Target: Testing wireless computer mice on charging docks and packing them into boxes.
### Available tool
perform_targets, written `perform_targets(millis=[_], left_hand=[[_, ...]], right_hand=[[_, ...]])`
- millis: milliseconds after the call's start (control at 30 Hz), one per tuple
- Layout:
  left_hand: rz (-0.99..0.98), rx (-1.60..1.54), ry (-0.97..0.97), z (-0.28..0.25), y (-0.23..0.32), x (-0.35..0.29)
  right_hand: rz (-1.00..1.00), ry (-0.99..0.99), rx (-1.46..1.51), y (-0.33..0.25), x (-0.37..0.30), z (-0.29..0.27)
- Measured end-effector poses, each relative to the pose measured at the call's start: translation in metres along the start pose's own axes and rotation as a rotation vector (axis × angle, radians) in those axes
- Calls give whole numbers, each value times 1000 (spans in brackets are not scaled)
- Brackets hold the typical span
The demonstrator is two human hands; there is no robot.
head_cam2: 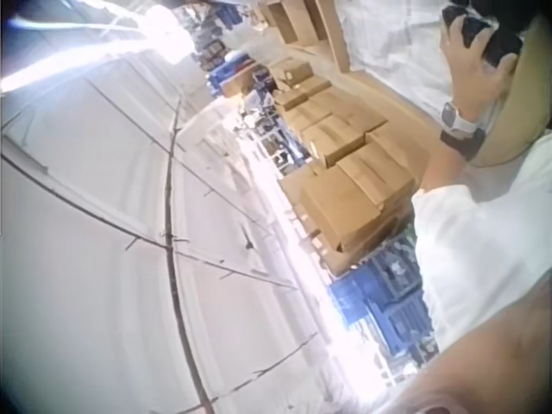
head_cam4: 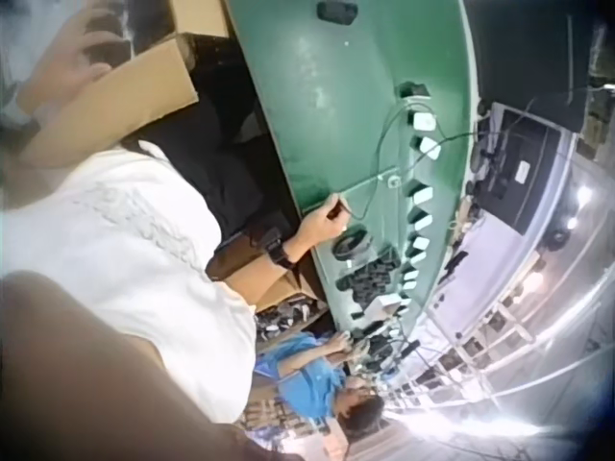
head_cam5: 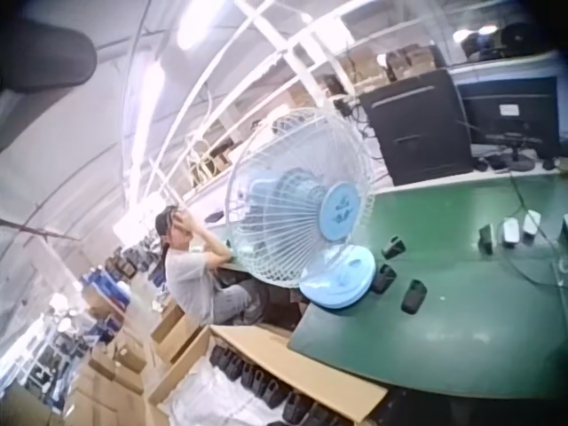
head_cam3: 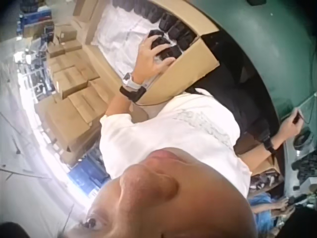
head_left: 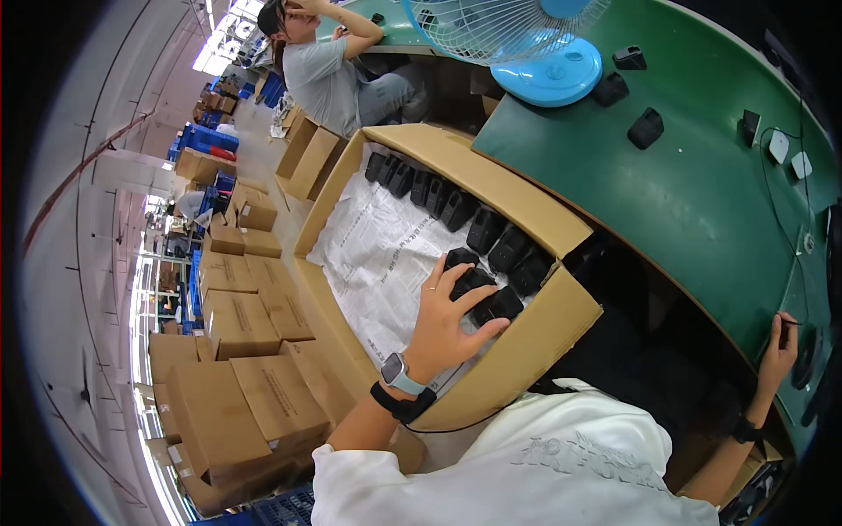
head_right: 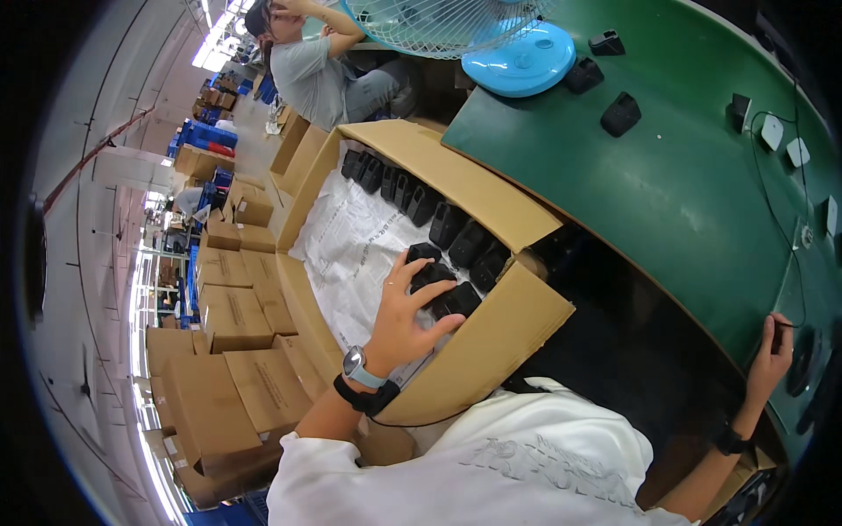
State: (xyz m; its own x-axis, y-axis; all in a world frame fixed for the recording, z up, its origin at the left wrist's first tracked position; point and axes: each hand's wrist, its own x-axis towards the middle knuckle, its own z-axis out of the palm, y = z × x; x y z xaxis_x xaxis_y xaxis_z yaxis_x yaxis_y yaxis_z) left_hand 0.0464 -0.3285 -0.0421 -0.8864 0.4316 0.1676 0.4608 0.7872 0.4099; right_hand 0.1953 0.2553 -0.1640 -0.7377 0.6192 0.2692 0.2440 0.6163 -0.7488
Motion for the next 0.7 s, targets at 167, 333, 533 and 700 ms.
perform_targets(millis=[167, 333, 533, 700], left_hand=[[50, 43, 13, 0, 0, 3], [36, -15, 14, -1, -1, 5], [66, 21, -58, -5, -1, 4], [-59, -233, 109, 0, -4, 7]], right_hand=[[-34, -8, -33, -2, 0, 2], [-30, -9, -27, 1, 1, 1], [0, -23, -34, -1, 2, 4], [1, -18, -18, -6, 0, 1]])
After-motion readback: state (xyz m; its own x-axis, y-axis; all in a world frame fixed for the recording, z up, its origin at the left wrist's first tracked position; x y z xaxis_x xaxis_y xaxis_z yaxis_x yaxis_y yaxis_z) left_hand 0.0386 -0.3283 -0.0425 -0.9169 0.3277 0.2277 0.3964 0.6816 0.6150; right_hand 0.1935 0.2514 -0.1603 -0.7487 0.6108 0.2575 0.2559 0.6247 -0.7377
